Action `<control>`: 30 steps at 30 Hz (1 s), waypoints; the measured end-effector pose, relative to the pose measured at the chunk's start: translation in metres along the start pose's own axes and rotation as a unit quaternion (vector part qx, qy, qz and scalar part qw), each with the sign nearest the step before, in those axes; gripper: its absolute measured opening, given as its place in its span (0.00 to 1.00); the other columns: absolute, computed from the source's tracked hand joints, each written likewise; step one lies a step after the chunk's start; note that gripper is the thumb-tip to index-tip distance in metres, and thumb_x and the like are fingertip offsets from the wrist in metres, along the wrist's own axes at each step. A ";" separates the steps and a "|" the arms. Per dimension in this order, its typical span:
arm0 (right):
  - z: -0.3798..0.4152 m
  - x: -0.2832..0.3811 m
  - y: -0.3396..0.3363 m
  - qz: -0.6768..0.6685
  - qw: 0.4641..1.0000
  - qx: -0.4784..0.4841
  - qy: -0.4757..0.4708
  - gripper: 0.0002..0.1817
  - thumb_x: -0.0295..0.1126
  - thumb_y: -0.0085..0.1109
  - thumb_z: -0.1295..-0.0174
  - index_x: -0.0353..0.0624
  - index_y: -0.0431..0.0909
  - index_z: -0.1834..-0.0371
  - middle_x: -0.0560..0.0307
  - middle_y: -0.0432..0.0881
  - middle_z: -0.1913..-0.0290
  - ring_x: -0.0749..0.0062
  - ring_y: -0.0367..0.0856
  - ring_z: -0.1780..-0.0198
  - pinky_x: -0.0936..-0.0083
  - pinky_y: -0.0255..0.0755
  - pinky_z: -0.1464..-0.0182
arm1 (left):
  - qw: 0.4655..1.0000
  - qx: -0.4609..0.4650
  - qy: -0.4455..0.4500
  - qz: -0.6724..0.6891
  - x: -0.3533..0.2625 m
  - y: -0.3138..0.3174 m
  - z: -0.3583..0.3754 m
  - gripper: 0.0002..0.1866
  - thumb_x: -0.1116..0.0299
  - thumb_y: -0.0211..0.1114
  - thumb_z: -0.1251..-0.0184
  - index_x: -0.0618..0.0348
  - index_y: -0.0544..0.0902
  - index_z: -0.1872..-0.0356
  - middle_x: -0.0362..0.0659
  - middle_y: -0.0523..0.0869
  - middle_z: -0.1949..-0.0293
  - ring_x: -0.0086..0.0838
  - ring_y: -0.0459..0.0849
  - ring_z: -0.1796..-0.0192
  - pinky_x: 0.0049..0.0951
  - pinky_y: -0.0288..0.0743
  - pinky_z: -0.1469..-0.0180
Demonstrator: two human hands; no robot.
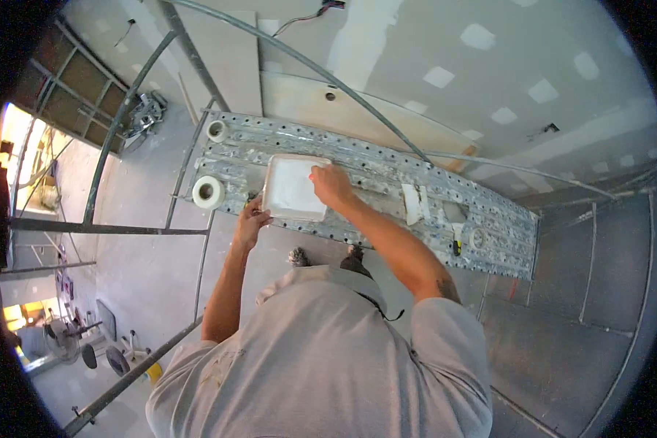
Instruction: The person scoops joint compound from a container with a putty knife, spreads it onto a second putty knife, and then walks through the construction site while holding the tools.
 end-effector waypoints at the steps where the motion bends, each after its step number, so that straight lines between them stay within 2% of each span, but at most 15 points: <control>1: -0.005 0.012 0.019 -0.014 0.999 -0.031 -0.025 0.13 0.40 0.54 0.30 0.44 0.82 0.61 0.43 0.85 0.69 0.45 0.86 0.64 0.51 0.78 0.62 | 1.000 0.015 0.000 0.016 -0.001 0.002 0.001 0.26 0.78 0.63 0.32 0.57 0.73 0.33 0.37 0.81 0.53 0.24 0.83 0.54 0.26 0.82 0.52; 2: -0.003 0.023 0.030 -0.029 0.996 -0.062 -0.050 0.11 0.38 0.55 0.32 0.43 0.82 0.64 0.42 0.84 0.72 0.45 0.85 0.67 0.53 0.78 0.64 | 0.999 0.032 0.000 0.032 -0.001 0.005 0.003 0.27 0.77 0.63 0.32 0.57 0.73 0.32 0.38 0.81 0.53 0.24 0.82 0.53 0.26 0.82 0.52; 6: 0.040 0.022 -0.007 -0.019 0.991 0.061 -0.117 0.12 0.39 0.58 0.33 0.42 0.82 0.67 0.42 0.85 0.70 0.44 0.86 0.65 0.51 0.78 0.64 | 0.999 0.010 -0.023 0.045 -0.001 0.006 0.008 0.27 0.78 0.63 0.31 0.59 0.71 0.31 0.38 0.81 0.52 0.25 0.83 0.52 0.27 0.83 0.51; 8: 0.018 0.003 -0.007 -0.004 0.993 0.092 -0.075 0.12 0.39 0.59 0.34 0.41 0.82 0.69 0.42 0.85 0.68 0.44 0.86 0.63 0.50 0.77 0.63 | 0.999 0.006 -0.014 0.046 -0.004 0.008 0.009 0.27 0.78 0.63 0.31 0.60 0.71 0.31 0.39 0.80 0.51 0.26 0.83 0.52 0.28 0.83 0.50; 10: -0.004 0.007 -0.019 -0.004 0.999 -0.021 -0.037 0.11 0.37 0.60 0.35 0.41 0.82 0.68 0.41 0.85 0.67 0.43 0.85 0.61 0.49 0.77 0.62 | 0.999 0.009 -0.004 0.044 -0.003 0.007 0.009 0.26 0.77 0.63 0.31 0.60 0.71 0.31 0.40 0.80 0.50 0.27 0.83 0.52 0.29 0.84 0.49; 11: -0.015 0.010 0.012 -0.004 0.999 -0.036 -0.029 0.10 0.36 0.59 0.35 0.42 0.82 0.66 0.41 0.85 0.66 0.42 0.85 0.63 0.48 0.77 0.62 | 0.999 0.012 -0.007 0.048 0.000 0.006 0.006 0.26 0.77 0.63 0.31 0.61 0.71 0.31 0.40 0.80 0.50 0.27 0.84 0.52 0.29 0.84 0.48; 12: -0.008 0.029 0.022 -0.080 0.993 -0.054 -0.061 0.09 0.37 0.57 0.33 0.43 0.82 0.63 0.40 0.85 0.66 0.41 0.85 0.64 0.49 0.77 0.62 | 0.998 0.015 -0.011 0.052 0.003 0.006 0.005 0.26 0.77 0.63 0.30 0.61 0.71 0.31 0.41 0.80 0.49 0.28 0.84 0.52 0.29 0.84 0.47; 14: 0.021 0.054 0.019 -0.034 0.994 0.024 -0.100 0.11 0.39 0.55 0.32 0.43 0.82 0.62 0.40 0.85 0.67 0.41 0.85 0.64 0.48 0.78 0.62 | 0.998 0.021 0.001 0.054 0.000 0.006 0.007 0.27 0.76 0.63 0.30 0.61 0.71 0.31 0.41 0.80 0.50 0.28 0.84 0.53 0.29 0.85 0.47; 17: 0.030 0.020 -0.003 0.013 0.988 0.115 -0.102 0.17 0.44 0.52 0.29 0.41 0.81 0.62 0.39 0.84 0.69 0.42 0.85 0.62 0.48 0.77 0.62 | 0.999 0.026 0.008 0.041 -0.006 0.006 0.008 0.27 0.76 0.63 0.30 0.61 0.70 0.30 0.41 0.80 0.51 0.28 0.84 0.53 0.30 0.85 0.48; 18: 0.023 0.019 -0.003 0.013 0.988 0.116 -0.102 0.17 0.44 0.52 0.29 0.41 0.81 0.62 0.39 0.84 0.69 0.42 0.85 0.62 0.48 0.77 0.62 | 0.999 0.026 0.002 0.027 -0.005 0.006 0.009 0.27 0.76 0.63 0.30 0.61 0.70 0.30 0.42 0.80 0.51 0.28 0.84 0.53 0.30 0.86 0.49; 22: -0.007 0.030 0.015 -0.003 0.998 -0.050 -0.032 0.14 0.39 0.52 0.30 0.40 0.81 0.63 0.41 0.84 0.71 0.44 0.86 0.66 0.50 0.79 0.64 | 1.000 0.013 -0.020 0.017 0.004 0.003 0.002 0.28 0.77 0.63 0.31 0.61 0.69 0.30 0.42 0.79 0.49 0.29 0.84 0.52 0.31 0.86 0.50; 24: 0.021 0.068 0.022 -0.002 0.996 -0.015 -0.090 0.15 0.41 0.52 0.30 0.41 0.81 0.63 0.40 0.84 0.71 0.42 0.85 0.66 0.50 0.78 0.64 | 0.999 0.030 0.005 0.034 0.009 -0.001 0.000 0.29 0.77 0.64 0.32 0.61 0.69 0.29 0.43 0.78 0.48 0.30 0.84 0.53 0.31 0.86 0.51; 26: 0.042 0.058 0.018 -0.039 0.992 0.062 -0.104 0.15 0.42 0.51 0.29 0.43 0.81 0.62 0.39 0.83 0.71 0.40 0.84 0.66 0.48 0.77 0.64 | 0.999 0.028 0.013 0.037 0.010 0.000 0.000 0.30 0.77 0.65 0.32 0.61 0.68 0.29 0.43 0.78 0.48 0.30 0.84 0.53 0.30 0.86 0.51; 29: 0.028 0.025 0.000 -0.010 0.989 0.067 -0.130 0.15 0.43 0.51 0.29 0.44 0.80 0.61 0.38 0.83 0.71 0.38 0.84 0.68 0.46 0.76 0.63 | 0.998 0.013 0.026 0.047 -0.001 -0.001 0.002 0.30 0.77 0.64 0.32 0.61 0.68 0.29 0.43 0.80 0.50 0.29 0.85 0.54 0.30 0.86 0.52; 30: 0.013 0.017 -0.003 0.012 0.997 0.024 -0.074 0.14 0.43 0.52 0.30 0.45 0.81 0.60 0.37 0.83 0.71 0.38 0.84 0.67 0.45 0.76 0.63 | 0.999 0.017 0.005 0.046 -0.008 0.002 0.006 0.29 0.77 0.64 0.32 0.61 0.69 0.29 0.43 0.80 0.51 0.29 0.85 0.55 0.30 0.86 0.52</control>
Point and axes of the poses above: each hand's wrist, its own z-axis away from the middle knuckle, its own y-axis out of the palm, x = y × z, the point moved 7 cm from there along -z, towards the middle knuckle
